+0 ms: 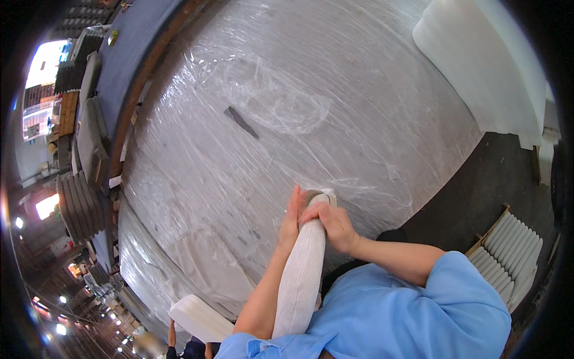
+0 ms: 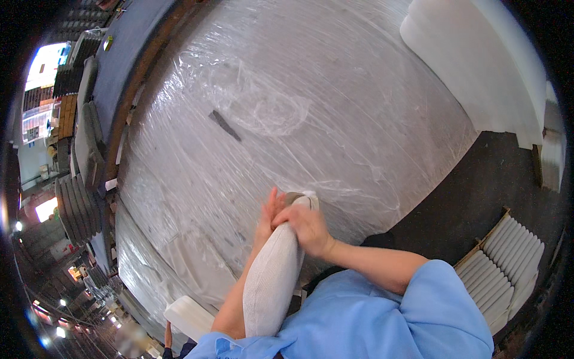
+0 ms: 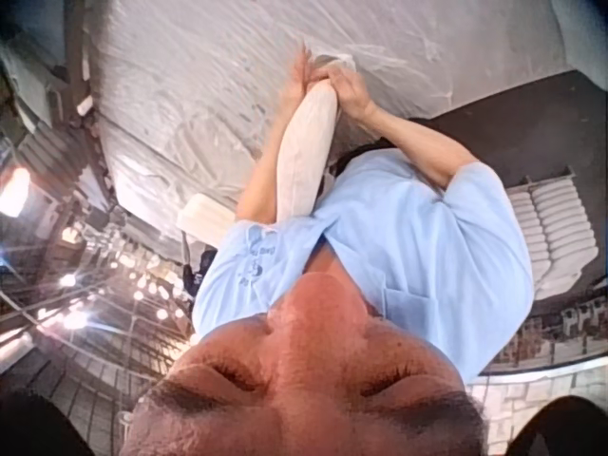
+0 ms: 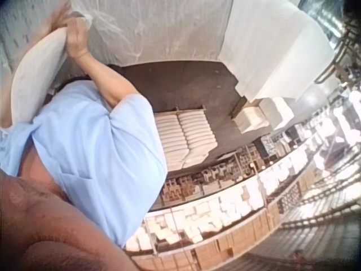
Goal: The person wraps rectangular foam blocks with white protective sheets. They pick up a foam block, cover it with a sheet, fold and smooth the sheet around the block, then place the wrapped block onto a stack. The person repeats this process with additional foam blocks.
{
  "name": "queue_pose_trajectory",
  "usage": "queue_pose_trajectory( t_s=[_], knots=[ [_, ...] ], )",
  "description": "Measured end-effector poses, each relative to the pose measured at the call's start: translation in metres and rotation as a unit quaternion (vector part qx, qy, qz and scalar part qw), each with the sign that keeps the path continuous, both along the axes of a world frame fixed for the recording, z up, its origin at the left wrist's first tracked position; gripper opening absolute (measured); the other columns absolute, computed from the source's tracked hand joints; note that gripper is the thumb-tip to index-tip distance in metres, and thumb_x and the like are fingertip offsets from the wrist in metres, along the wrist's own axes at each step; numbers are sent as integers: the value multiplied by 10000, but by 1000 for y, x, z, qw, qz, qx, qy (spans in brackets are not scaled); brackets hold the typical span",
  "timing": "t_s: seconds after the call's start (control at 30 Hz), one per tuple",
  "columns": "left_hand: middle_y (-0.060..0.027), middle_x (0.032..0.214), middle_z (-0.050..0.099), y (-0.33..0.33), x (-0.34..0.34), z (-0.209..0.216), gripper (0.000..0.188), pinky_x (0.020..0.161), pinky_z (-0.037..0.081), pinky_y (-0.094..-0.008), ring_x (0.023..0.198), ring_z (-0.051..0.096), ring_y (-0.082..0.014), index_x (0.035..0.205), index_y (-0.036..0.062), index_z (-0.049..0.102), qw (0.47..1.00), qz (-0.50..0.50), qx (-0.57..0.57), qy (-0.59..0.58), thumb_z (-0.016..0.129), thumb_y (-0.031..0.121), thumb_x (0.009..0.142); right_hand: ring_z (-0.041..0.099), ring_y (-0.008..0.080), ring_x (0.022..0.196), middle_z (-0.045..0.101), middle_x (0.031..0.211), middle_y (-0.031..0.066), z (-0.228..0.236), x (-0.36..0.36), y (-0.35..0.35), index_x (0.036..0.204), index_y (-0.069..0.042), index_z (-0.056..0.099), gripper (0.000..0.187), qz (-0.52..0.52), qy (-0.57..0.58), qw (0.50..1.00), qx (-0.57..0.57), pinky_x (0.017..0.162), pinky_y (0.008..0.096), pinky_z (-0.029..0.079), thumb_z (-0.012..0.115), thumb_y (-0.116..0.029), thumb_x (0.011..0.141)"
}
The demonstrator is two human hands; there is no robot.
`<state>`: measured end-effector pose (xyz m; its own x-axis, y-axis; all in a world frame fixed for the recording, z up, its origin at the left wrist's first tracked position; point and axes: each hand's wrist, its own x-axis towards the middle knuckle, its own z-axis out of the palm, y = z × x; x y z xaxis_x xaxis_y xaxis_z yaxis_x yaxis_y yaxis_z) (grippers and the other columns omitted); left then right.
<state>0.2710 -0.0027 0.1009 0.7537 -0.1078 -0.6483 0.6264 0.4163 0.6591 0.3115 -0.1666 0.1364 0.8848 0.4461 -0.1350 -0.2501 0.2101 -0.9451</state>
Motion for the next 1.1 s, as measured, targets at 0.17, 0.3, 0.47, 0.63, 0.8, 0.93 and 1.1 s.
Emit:
queue_pose_trajectory(
  t_s=[0.17, 0.3, 0.47, 0.63, 0.8, 0.93, 1.1],
  knots=[
    [-123, 1545, 436, -17, 1, 20, 776, 1128, 379, -366, 1363, 448, -215, 1602, 96, 334, 998, 19, -41, 42, 313, 646, 1056, 682, 346, 881, 715, 949, 128, 111, 16, 5, 933, -35, 709, 386, 23, -255, 963, 80, 815, 450, 539, 484, -340, 1005],
    [-116, 1502, 484, -13, -5, -6, 664, 1143, 385, -364, 1333, 493, -222, 1598, 104, 337, 1000, 11, 1, 15, 320, 537, 1095, 684, 342, 862, 716, 920, 136, 72, 5, 7, 924, -27, 726, 530, -18, -214, 976, 43, 813, 436, 541, 426, -455, 1007],
    [-154, 1395, 575, -13, -12, -39, 598, 1082, 432, -362, 1256, 560, -235, 1591, 106, 356, 996, 53, 65, -13, 352, 449, 1101, 683, 313, 839, 709, 893, 167, -11, 1, -4, 882, 0, 711, 609, 12, -107, 994, -33, 817, 401, 530, 340, -468, 1002],
    [-158, 1356, 615, 2, -30, -27, 600, 1036, 460, -396, 1192, 599, -255, 1518, 82, 464, 973, -15, 230, -3, 323, 485, 1096, 680, 306, 843, 706, 858, 164, -68, 8, -2, 861, -10, 717, 504, 51, -11, 998, -37, 798, 394, 514, 404, -388, 973],
    [-130, 1454, 560, 30, -77, 106, 556, 1080, 427, -449, 1297, 536, -270, 1495, 164, 512, 949, -202, 214, 113, 327, 478, 1074, 683, 253, 935, 743, 963, 143, -64, 31, -16, 992, -5, 752, 507, 128, 49, 988, -69, 878, 344, 499, 414, -381, 1016],
    [-85, 1483, 554, 58, -203, 190, 657, 1152, 345, -428, 1376, 470, -274, 1523, 146, 499, 959, -69, 123, 247, 308, 590, 1078, 680, 257, 980, 741, 1037, 147, 61, 36, -12, 1022, 39, 738, 566, 217, -39, 974, 51, 925, 353, 493, 424, -433, 1051],
    [-112, 1518, 522, 10, -339, 229, 715, 1186, 334, -387, 1408, 468, -220, 1469, 22, 528, 948, 256, 34, 184, 338, 583, 1069, 673, 250, 952, 740, 989, 164, 115, 39, -17, 931, 47, 722, 577, 318, -120, 938, 70, 874, 353, 499, 441, -445, 1034]
  ],
)
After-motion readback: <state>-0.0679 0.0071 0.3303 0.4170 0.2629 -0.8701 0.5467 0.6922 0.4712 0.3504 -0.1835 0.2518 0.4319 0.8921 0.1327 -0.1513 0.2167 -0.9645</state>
